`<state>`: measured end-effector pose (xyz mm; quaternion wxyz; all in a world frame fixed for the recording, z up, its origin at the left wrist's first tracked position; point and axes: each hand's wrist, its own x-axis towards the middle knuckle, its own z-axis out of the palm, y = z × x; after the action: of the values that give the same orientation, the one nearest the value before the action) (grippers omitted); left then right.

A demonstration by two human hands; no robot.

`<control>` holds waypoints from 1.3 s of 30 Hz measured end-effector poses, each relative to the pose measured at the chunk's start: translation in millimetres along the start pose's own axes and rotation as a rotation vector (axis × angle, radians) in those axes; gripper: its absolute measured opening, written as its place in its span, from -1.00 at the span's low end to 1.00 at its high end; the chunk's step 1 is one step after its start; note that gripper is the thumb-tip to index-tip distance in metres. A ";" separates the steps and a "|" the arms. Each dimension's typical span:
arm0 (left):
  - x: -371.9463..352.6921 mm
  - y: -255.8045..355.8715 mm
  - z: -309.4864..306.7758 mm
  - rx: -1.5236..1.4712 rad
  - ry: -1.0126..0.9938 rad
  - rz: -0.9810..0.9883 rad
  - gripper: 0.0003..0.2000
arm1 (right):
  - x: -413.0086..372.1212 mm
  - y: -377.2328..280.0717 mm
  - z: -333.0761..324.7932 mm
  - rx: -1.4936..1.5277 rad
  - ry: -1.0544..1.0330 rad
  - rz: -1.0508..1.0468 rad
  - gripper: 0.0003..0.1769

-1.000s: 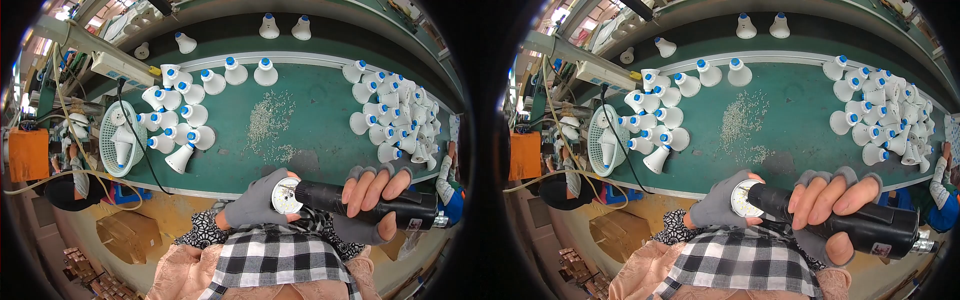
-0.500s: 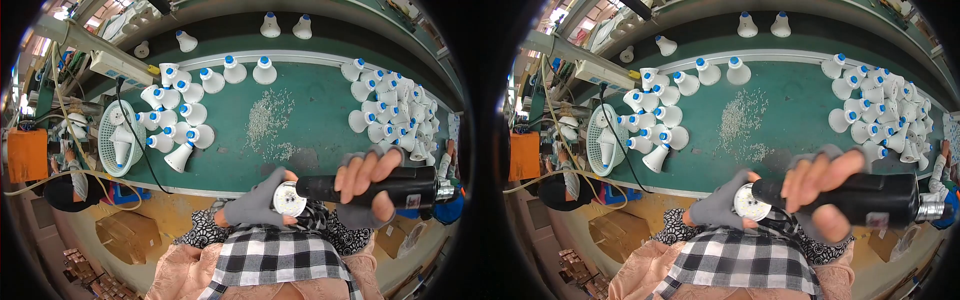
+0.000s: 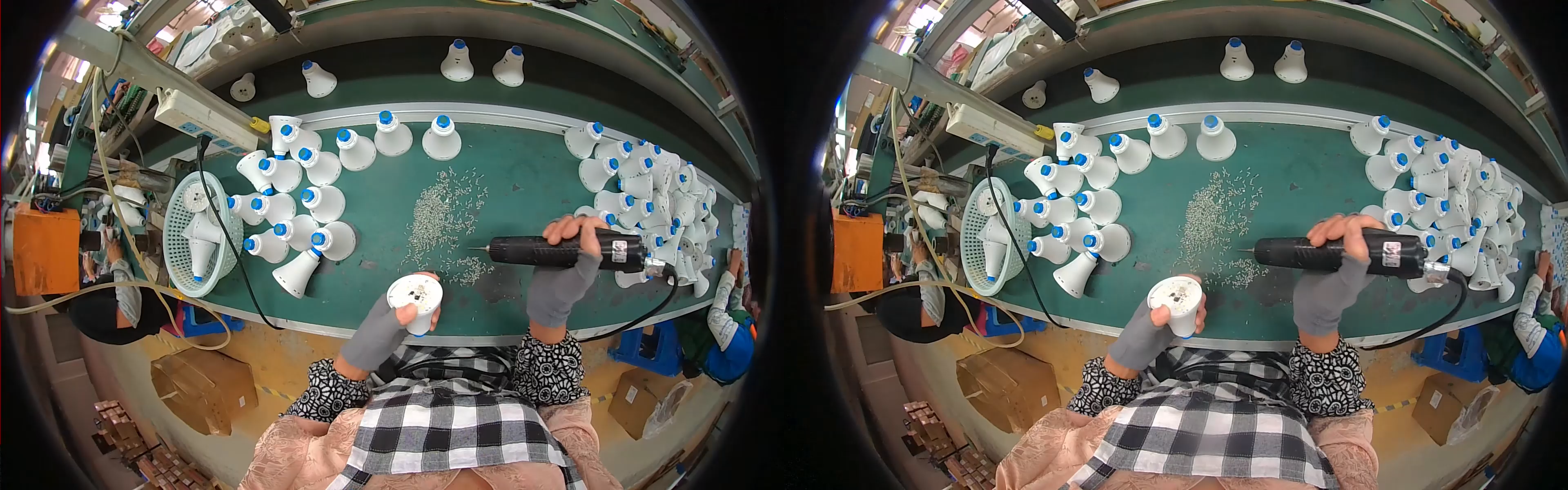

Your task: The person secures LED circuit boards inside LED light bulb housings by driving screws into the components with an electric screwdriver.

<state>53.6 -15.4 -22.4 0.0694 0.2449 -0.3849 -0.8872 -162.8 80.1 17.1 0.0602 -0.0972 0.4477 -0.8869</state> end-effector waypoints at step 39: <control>12.7 33.0 44.7 1.271 -0.122 0.516 -0.33 | 5.8 -41.6 -19.6 0.312 0.012 0.239 -0.84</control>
<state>18.6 -13.2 22.5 0.0995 0.0882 -0.8798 -0.4565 -173.6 118.9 39.9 0.1766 -0.0275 0.3133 -0.9327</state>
